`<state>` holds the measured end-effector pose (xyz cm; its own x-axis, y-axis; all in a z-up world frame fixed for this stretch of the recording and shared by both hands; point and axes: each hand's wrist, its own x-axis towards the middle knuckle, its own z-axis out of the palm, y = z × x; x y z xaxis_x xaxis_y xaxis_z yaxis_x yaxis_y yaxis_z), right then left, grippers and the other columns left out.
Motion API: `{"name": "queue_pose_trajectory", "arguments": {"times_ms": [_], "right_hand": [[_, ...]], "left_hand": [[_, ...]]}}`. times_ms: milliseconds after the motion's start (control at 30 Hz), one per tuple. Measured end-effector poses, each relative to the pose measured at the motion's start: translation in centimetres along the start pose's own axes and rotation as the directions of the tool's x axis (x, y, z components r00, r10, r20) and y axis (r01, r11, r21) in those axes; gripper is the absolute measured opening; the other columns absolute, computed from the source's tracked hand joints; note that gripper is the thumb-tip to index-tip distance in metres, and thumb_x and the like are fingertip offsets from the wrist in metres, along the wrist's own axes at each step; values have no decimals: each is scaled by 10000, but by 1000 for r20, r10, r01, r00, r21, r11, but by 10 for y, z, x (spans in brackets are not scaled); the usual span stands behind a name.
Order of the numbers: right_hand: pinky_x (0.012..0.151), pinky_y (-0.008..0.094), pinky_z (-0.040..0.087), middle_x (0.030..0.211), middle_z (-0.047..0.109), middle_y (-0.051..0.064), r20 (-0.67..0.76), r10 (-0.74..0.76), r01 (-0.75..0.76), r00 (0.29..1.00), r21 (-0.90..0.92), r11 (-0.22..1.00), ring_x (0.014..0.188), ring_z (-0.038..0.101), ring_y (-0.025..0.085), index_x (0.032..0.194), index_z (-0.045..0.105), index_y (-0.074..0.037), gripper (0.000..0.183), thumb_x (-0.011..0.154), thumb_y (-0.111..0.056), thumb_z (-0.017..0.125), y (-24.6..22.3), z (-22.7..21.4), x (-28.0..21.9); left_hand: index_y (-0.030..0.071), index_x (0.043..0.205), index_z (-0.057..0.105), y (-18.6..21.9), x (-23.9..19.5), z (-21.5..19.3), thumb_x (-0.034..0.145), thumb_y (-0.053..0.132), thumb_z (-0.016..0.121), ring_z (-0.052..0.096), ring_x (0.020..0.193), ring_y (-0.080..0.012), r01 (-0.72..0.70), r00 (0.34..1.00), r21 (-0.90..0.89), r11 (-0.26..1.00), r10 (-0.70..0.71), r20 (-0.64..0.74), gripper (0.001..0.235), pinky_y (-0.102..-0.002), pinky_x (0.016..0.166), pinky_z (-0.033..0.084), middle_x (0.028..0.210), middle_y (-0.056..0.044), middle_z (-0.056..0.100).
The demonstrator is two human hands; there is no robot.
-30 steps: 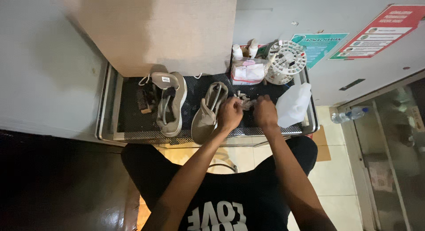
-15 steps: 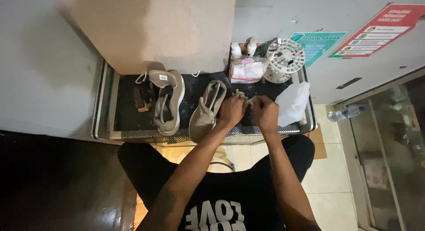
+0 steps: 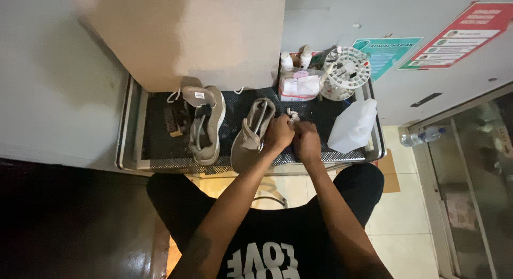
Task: The person scrubs the sole of a beige sneaker with a small brush, then wipes the shoe with a white cloth. They pour liquid from a white bottle onto the brush and continue scrubbing the sole and sides of the shoe.
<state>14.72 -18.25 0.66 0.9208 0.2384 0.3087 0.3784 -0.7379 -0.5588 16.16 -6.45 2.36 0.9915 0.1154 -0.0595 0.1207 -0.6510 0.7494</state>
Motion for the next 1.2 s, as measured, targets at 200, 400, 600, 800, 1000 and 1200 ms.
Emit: {"name": "queue_pose_trajectory", "arguments": {"times_ms": [200, 400, 600, 800, 1000, 1200], "right_hand": [[744, 433, 543, 875, 714, 166, -146, 247, -217, 958, 195, 957, 859, 705, 350, 1001, 723, -32, 84, 940, -60, 674, 28, -13, -4], [797, 444, 550, 974, 706, 246, -205, 354, -178, 913, 580, 795, 883, 699, 321, 1203, 656, -14, 352, 869, 100, 646, 21, -32, -7], [1007, 577, 447, 1010, 707, 229, -289, 287, -71, 913, 582, 810, 1222, 590, 431, 1020, 641, 18, 155, 899, 107, 681, -11, -50, 3], [1050, 562, 396, 1296, 636, 245, -232, -135, 205, 963, 314, 927, 1273, 539, 456, 1275, 654, -14, 369, 936, 71, 534, -15, -47, -5], [1101, 582, 379, 1395, 571, 247, -144, -191, 235, 971, 415, 879, 1318, 488, 466, 1380, 563, 2, 425, 968, 85, 497, -12, -61, -9], [1052, 559, 434, 1379, 561, 284, -122, -300, 320, 946, 216, 922, 1270, 531, 486, 1372, 567, 12, 388, 984, 18, 556, -2, -55, -3]], "left_hand": [[8, 1080, 677, -3, 5, 6, 943, 176, 535, 720, 872, -424, 81, 997, -85, 993, -79, 24, 260, -524, 659, 585, 891, -249, 715], [-34, 1205, 557, 16, -16, 14, 1014, 225, 568, 654, 806, -331, -39, 989, -481, 876, -34, -142, 322, -436, 670, 540, 773, -132, 530], [167, 905, 674, 32, -10, 19, 856, 308, 809, 698, 778, -170, 438, 887, -899, 6, -165, 431, 201, -272, 709, 596, 816, -30, 666], [140, 986, 695, 14, 2, 24, 848, 203, 802, 710, 898, -226, 446, 870, -890, -95, -188, 456, 185, -334, 800, 607, 945, -86, 714], [143, 1054, 717, 10, -4, 26, 849, 290, 785, 698, 918, -196, 582, 804, -811, -53, -109, 584, 262, -325, 839, 589, 944, -23, 701], [206, 1112, 665, 21, -8, 28, 969, 480, 607, 617, 949, -114, 541, 840, -829, 138, -137, 525, 315, -297, 854, 508, 988, 41, 631]]}}
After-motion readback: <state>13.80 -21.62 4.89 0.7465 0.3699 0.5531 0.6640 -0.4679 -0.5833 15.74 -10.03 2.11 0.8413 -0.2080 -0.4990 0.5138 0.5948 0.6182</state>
